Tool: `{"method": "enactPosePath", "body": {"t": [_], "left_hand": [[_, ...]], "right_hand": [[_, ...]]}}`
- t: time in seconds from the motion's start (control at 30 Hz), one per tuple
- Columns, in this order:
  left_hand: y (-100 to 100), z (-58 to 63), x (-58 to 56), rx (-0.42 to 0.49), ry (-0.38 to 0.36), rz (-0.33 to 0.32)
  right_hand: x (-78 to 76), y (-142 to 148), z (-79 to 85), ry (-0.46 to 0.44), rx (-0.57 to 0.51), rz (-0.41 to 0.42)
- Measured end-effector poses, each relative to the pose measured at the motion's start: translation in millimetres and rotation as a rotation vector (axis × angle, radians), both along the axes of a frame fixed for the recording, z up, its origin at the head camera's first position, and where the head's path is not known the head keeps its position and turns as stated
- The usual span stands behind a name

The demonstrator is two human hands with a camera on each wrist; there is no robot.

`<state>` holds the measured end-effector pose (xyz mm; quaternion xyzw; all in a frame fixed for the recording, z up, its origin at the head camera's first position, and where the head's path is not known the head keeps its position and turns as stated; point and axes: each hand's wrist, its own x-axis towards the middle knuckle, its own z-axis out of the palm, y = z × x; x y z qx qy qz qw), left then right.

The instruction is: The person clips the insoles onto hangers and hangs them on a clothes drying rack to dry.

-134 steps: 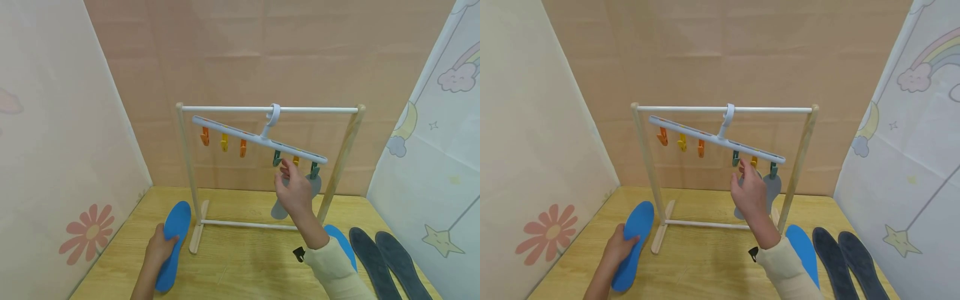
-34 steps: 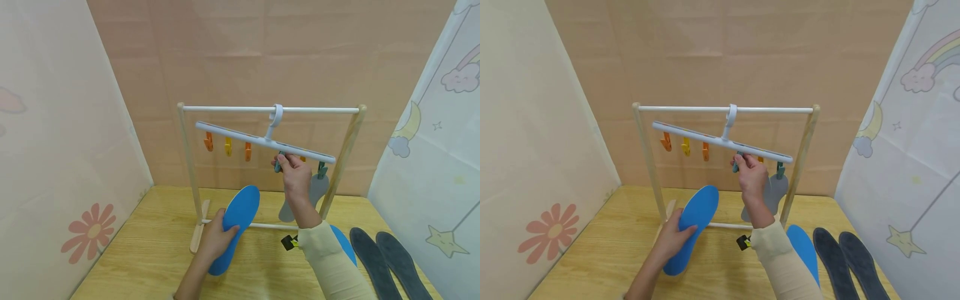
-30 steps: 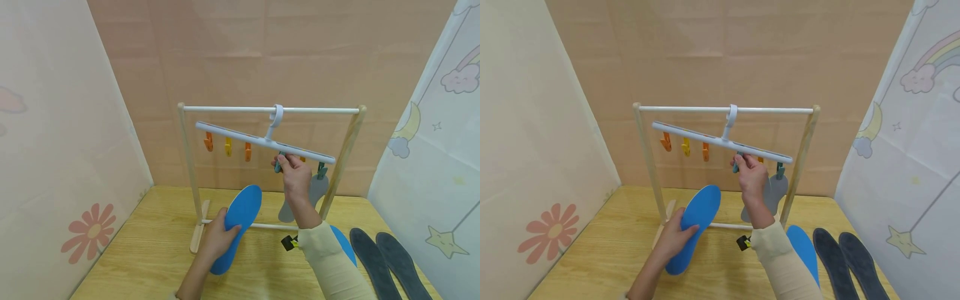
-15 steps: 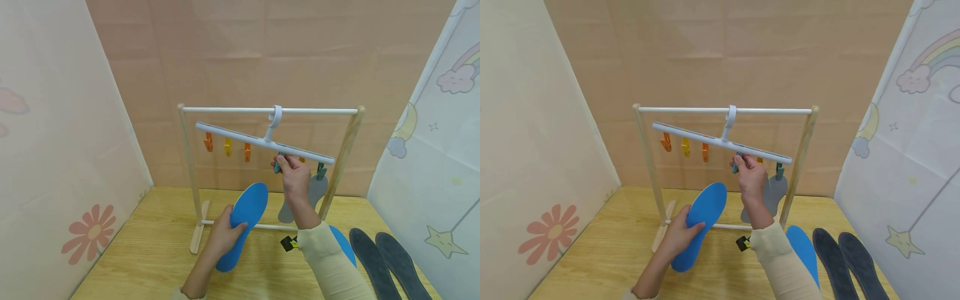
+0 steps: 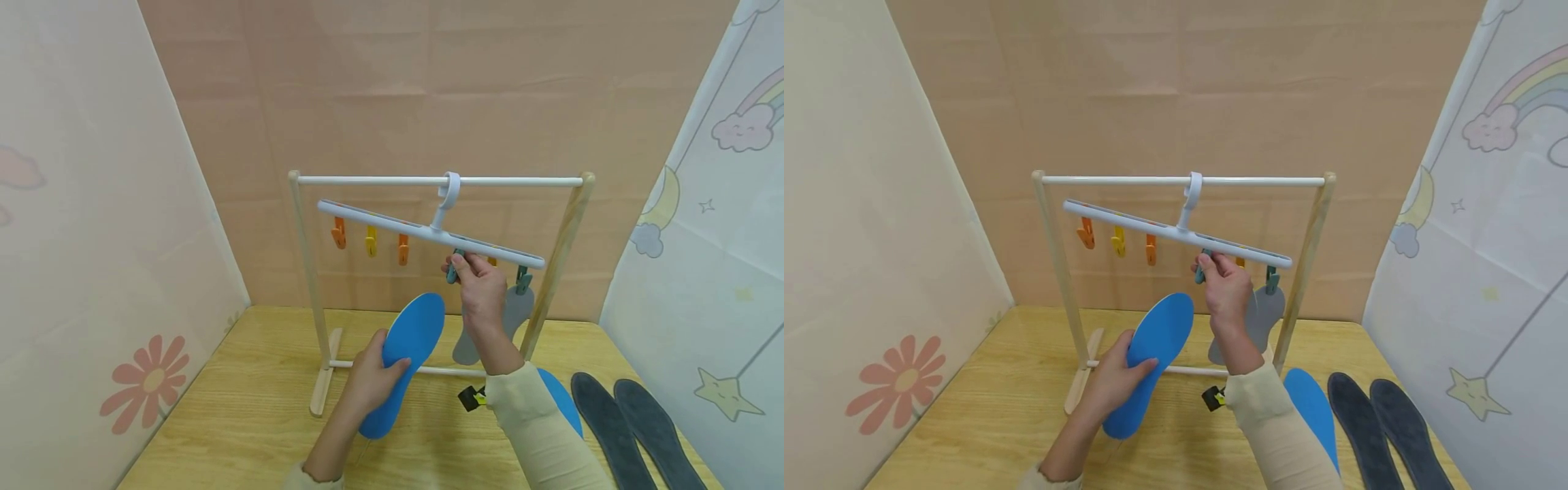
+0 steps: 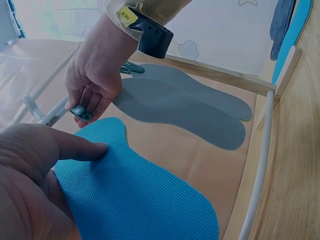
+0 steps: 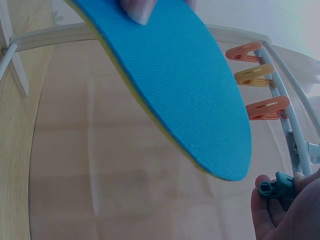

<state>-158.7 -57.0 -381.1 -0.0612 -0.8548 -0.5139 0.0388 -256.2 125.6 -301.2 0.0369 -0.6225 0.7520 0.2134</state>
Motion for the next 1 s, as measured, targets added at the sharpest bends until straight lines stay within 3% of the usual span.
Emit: {"method": "enactPosePath", "body": {"t": [1.0], "left_hand": [[21,9.5,-7.8,0.095,0.019,-0.019]], "right_hand": [[2.4,1,-1.1,-0.006,0.003,0.004]]}}
